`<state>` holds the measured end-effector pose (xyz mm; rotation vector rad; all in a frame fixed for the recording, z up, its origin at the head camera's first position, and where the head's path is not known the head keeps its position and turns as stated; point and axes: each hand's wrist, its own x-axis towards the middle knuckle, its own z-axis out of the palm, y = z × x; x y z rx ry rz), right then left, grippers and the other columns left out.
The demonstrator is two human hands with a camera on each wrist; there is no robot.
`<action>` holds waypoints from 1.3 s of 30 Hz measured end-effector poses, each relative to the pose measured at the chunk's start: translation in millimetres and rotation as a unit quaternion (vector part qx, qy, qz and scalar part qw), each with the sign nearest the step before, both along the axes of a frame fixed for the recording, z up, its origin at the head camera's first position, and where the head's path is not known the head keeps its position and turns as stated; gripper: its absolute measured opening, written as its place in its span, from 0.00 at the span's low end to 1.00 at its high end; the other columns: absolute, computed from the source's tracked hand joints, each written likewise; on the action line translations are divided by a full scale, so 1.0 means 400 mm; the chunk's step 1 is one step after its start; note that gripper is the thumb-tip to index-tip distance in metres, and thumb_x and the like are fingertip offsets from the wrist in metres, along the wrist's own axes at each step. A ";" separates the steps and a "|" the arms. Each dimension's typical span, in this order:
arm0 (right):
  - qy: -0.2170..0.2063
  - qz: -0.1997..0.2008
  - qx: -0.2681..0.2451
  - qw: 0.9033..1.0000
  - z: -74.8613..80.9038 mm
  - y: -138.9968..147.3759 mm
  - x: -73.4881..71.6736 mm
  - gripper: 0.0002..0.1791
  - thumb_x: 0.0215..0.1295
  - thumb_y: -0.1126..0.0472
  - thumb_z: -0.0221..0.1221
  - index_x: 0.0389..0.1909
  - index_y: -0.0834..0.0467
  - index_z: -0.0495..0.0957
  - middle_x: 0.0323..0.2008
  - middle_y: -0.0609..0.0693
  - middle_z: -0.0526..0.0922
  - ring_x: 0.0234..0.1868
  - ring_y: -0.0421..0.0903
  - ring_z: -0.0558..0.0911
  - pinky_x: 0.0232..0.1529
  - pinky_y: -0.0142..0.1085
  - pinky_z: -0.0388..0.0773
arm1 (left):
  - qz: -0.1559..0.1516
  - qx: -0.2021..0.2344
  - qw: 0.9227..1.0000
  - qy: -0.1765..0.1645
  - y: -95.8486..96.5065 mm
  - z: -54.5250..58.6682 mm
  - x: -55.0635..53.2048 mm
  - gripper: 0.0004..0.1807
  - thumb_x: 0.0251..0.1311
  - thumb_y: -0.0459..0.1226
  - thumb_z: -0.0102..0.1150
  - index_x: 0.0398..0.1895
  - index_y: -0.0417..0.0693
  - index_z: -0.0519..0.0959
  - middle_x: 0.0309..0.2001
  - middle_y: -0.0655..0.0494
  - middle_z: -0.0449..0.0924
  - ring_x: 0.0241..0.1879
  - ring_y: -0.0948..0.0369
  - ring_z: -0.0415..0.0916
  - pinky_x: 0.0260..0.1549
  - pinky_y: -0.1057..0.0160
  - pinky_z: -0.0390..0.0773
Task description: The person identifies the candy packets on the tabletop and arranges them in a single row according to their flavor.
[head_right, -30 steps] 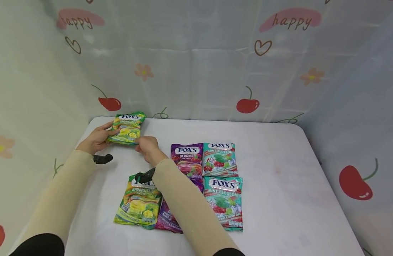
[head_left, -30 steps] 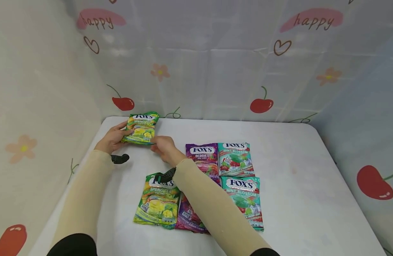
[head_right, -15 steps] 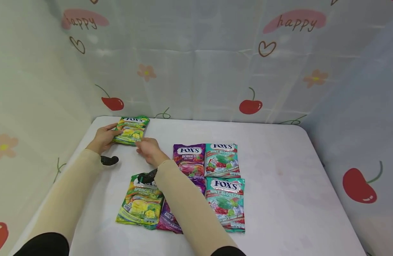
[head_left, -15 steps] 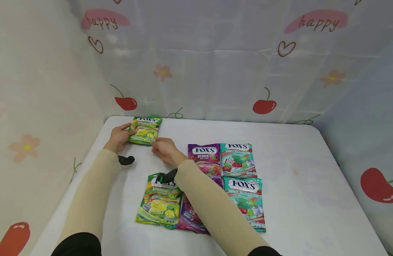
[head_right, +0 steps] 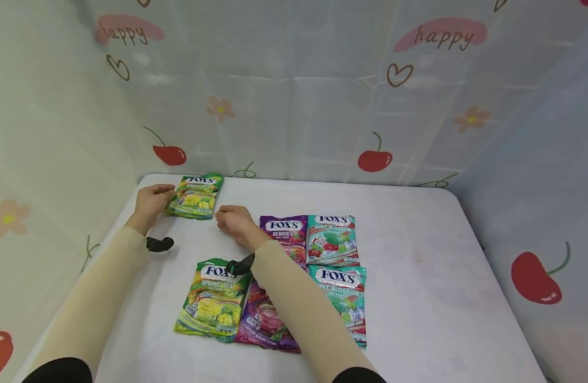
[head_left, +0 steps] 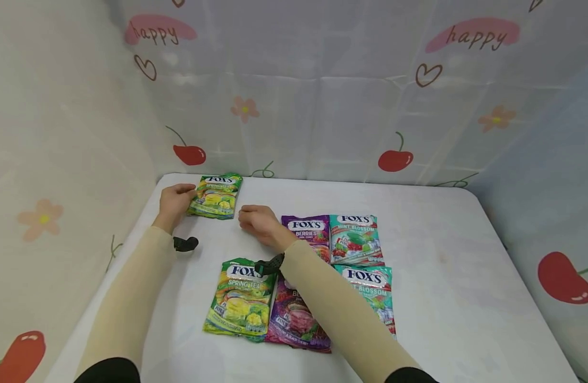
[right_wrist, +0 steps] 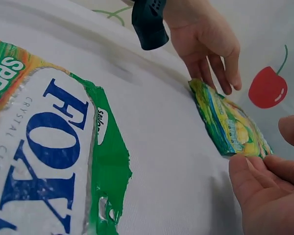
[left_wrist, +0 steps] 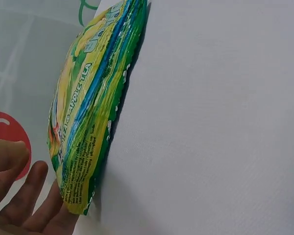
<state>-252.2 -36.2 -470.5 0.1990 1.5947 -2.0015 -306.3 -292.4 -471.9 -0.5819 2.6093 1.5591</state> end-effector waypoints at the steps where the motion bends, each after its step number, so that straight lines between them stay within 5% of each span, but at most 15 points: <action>1: 0.001 0.000 -0.002 1.000 0.001 0.004 0.004 0.29 0.75 0.65 0.58 0.75 0.61 0.68 0.70 0.56 0.74 0.68 0.49 0.76 0.70 0.41 0.75 | 0.000 -0.006 1.000 0.007 0.003 0.003 0.004 0.21 0.78 0.42 0.51 0.69 0.46 0.76 0.70 0.45 0.71 0.65 0.53 0.67 0.62 0.56 0.73; 9: 0.043 0.019 -0.023 0.999 0.008 0.030 0.053 0.28 0.74 0.68 0.57 0.73 0.66 0.68 0.70 0.59 0.75 0.69 0.50 0.77 0.69 0.41 0.76 | 0.017 -0.050 0.995 0.082 0.051 0.013 0.038 0.18 0.76 0.42 0.52 0.61 0.43 0.82 0.62 0.43 0.79 0.62 0.51 0.72 0.51 0.59 0.74; 19: 0.054 0.024 -0.057 0.997 0.050 0.100 0.120 0.26 0.76 0.67 0.57 0.72 0.63 0.70 0.72 0.61 0.73 0.70 0.53 0.76 0.69 0.41 0.76 | -0.078 -0.009 0.993 0.090 0.145 0.027 0.104 0.18 0.75 0.43 0.57 0.60 0.44 0.82 0.63 0.46 0.78 0.59 0.53 0.73 0.47 0.67 0.76; 23: 0.052 0.022 -0.064 0.996 0.072 0.135 0.145 0.25 0.77 0.66 0.56 0.72 0.62 0.70 0.72 0.62 0.73 0.68 0.53 0.78 0.66 0.39 0.78 | -0.112 0.006 0.991 0.078 0.177 0.035 0.136 0.20 0.74 0.44 0.58 0.62 0.44 0.81 0.63 0.46 0.77 0.59 0.53 0.73 0.52 0.63 0.78; 29: 0.054 0.049 -0.052 0.996 0.083 0.175 0.192 0.23 0.79 0.63 0.54 0.71 0.62 0.71 0.70 0.61 0.75 0.67 0.52 0.80 0.65 0.38 0.79 | -0.148 0.063 0.987 0.016 0.201 0.045 0.193 0.23 0.75 0.44 0.58 0.67 0.43 0.76 0.63 0.44 0.78 0.60 0.47 0.77 0.64 0.49 0.79; 39: 0.066 0.074 -0.026 0.995 0.060 0.225 0.269 0.25 0.81 0.62 0.51 0.72 0.68 0.67 0.71 0.66 0.72 0.70 0.58 0.75 0.68 0.41 0.77 | -0.189 0.068 0.980 -0.005 0.203 0.022 0.270 0.22 0.75 0.42 0.58 0.67 0.43 0.76 0.64 0.45 0.79 0.57 0.53 0.79 0.55 0.60 0.84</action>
